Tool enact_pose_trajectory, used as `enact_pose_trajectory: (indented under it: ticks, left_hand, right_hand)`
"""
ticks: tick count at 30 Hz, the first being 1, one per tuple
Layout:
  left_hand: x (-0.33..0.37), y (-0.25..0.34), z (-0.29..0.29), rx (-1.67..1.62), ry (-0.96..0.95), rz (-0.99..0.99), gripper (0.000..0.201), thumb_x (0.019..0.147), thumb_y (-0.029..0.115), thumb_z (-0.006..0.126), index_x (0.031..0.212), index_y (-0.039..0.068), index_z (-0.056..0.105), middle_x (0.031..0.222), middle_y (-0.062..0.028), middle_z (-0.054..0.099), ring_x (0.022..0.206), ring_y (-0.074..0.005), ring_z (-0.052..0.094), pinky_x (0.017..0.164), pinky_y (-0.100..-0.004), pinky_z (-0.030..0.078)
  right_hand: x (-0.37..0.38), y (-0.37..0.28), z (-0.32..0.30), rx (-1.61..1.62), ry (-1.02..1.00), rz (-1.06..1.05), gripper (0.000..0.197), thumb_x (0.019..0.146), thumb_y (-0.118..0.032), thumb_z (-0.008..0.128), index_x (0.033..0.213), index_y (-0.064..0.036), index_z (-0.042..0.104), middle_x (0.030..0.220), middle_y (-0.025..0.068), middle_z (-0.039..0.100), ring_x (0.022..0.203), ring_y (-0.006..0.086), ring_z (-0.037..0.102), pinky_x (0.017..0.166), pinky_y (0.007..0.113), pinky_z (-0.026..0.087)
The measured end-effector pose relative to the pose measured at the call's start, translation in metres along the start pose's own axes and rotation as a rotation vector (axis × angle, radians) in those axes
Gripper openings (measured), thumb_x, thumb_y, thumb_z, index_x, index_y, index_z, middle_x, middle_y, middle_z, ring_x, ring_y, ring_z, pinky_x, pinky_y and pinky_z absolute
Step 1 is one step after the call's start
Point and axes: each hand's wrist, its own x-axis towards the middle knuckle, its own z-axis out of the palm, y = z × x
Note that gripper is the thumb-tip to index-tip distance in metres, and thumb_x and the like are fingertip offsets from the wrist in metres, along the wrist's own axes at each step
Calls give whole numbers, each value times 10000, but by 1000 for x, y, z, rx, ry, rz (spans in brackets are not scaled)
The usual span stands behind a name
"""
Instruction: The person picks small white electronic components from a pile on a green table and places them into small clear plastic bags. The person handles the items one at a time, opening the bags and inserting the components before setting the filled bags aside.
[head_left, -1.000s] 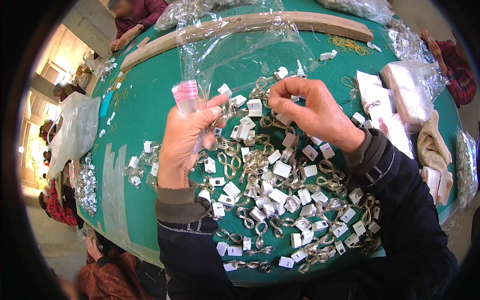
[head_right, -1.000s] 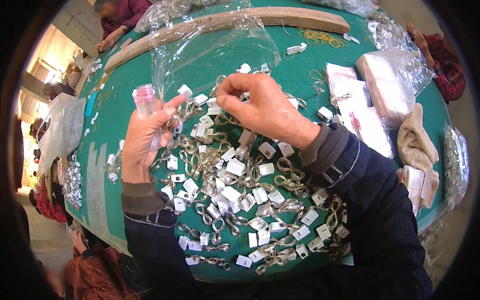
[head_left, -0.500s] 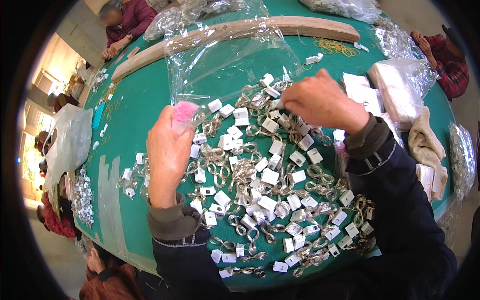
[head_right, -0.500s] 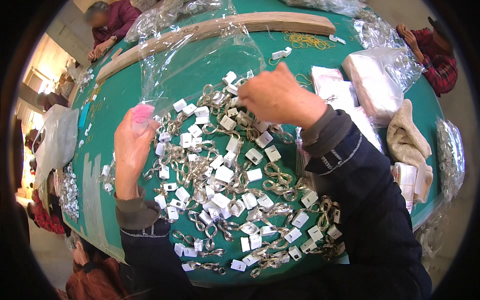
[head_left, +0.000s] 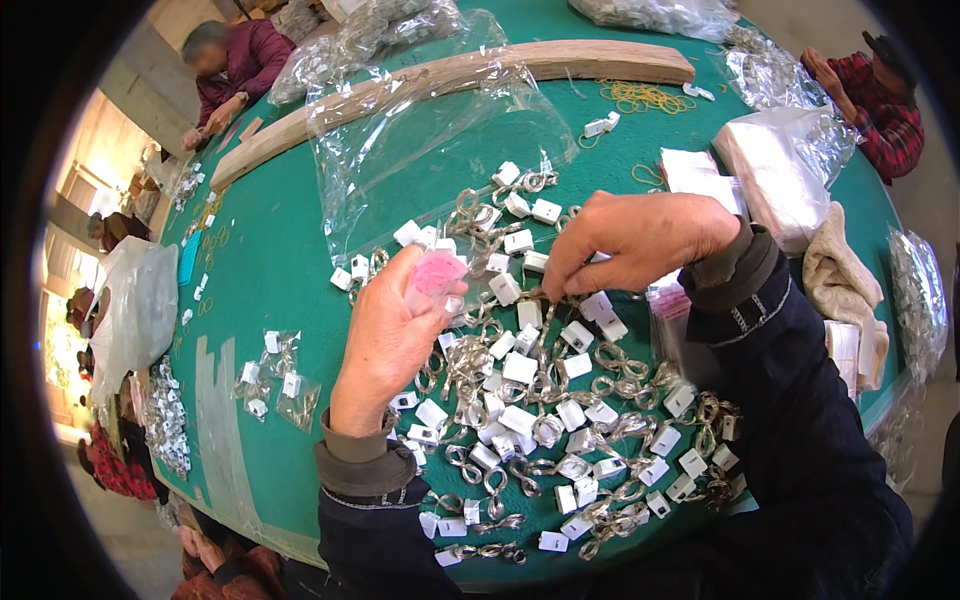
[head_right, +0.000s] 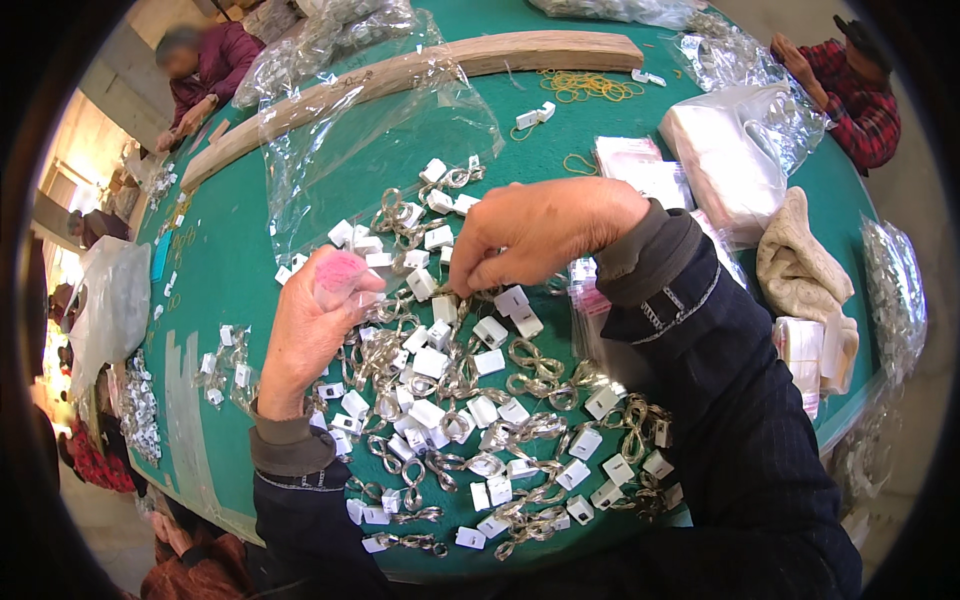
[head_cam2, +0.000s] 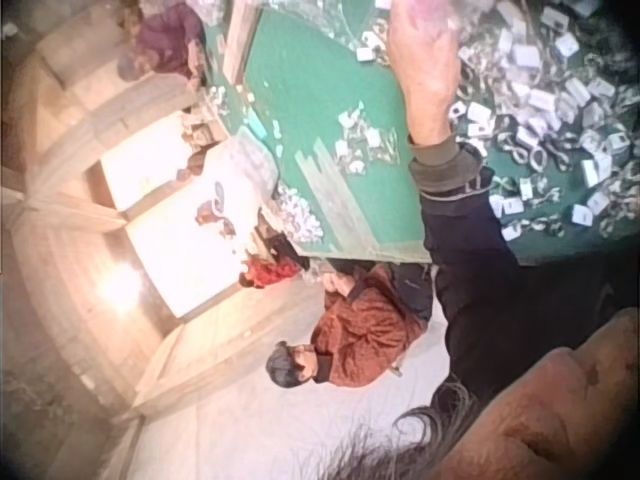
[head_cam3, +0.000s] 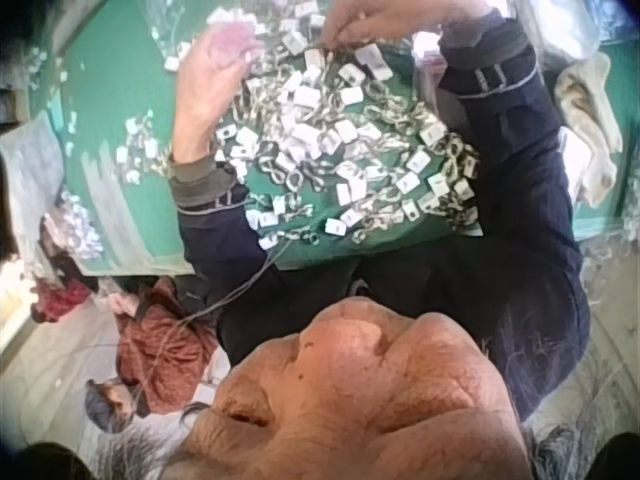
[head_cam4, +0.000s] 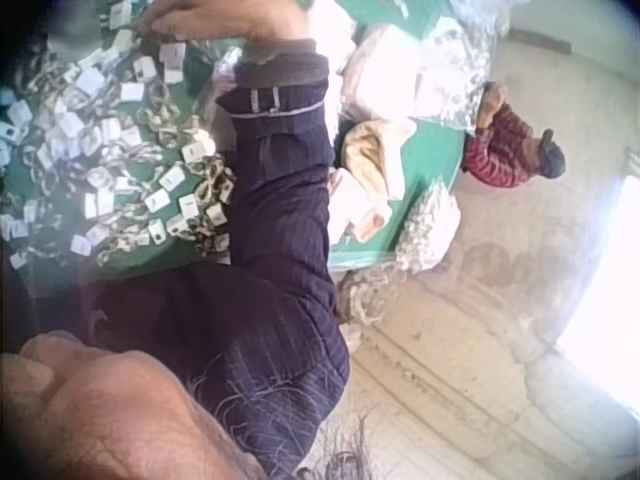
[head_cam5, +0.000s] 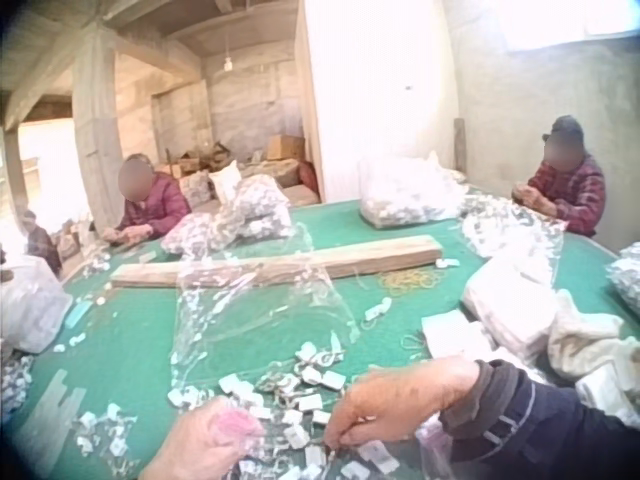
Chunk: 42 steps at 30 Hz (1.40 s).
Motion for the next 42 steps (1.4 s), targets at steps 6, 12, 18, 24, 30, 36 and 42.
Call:
enact_pose_trajectory:
  ticks: [6, 12, 18, 24, 30, 36, 42]
  left_hand:
    - [2, -2, -5, -163, 59, -21, 237, 879, 140, 727, 1038, 4, 615, 828, -55, 707, 683, -52, 606, 589, -196, 470]
    - [0, 5, -15, -287, 185, -75, 160, 892, 102, 708, 974, 19, 598, 818, -94, 695, 587, -64, 578, 444, -180, 407]
    - [-6, 17, -20, -342, 209, -50, 175, 888, 115, 716, 898, 54, 553, 794, -87, 669, 548, -45, 511, 410, -170, 358]
    - [-12, 27, -22, -415, 205, 30, 261, 932, 264, 695, 965, 42, 561, 831, -86, 655, 522, -11, 432, 416, -156, 304]
    - [-14, 29, -26, -505, 173, 94, 490, 912, 426, 698, 1111, 3, 551, 913, -159, 670, 507, 7, 371, 421, -144, 274]
    - [-21, 37, -30, -437, 229, 114, 357, 940, 335, 670, 1040, 3, 584, 879, -135, 675, 494, 6, 345, 425, -166, 254]
    - [-27, 46, -34, -445, 325, 129, 168, 949, 165, 648, 977, 19, 572, 861, -112, 671, 489, 2, 354, 421, -167, 265]
  right_hand:
    - [-4, 2, -16, 3, 395, 16, 255, 901, -142, 609, 1087, 16, 683, 949, 136, 736, 852, 220, 703, 764, 334, 545]
    - [-11, -9, -25, -97, 667, 34, 199, 873, -87, 595, 997, 24, 705, 887, 144, 734, 818, 237, 719, 737, 339, 557]
    - [-17, -18, -18, -362, 410, 32, 171, 873, -38, 644, 1026, -12, 715, 916, 110, 730, 852, 277, 704, 768, 343, 549]
    - [-12, -16, -11, -643, 106, 466, 161, 875, -101, 617, 943, -154, 754, 850, 29, 646, 901, 225, 606, 782, 393, 316]
    - [-7, -17, -5, -309, 203, 115, 108, 836, -96, 683, 931, -121, 730, 852, 28, 633, 903, 224, 607, 788, 401, 361]
    - [1, -19, 11, -398, 157, 30, 142, 781, -150, 677, 893, -158, 764, 908, 54, 640, 937, 251, 624, 830, 419, 371]
    - [3, -18, 8, -597, 196, 126, 109, 818, -121, 697, 923, -148, 711, 885, 4, 615, 950, 203, 589, 805, 397, 333]
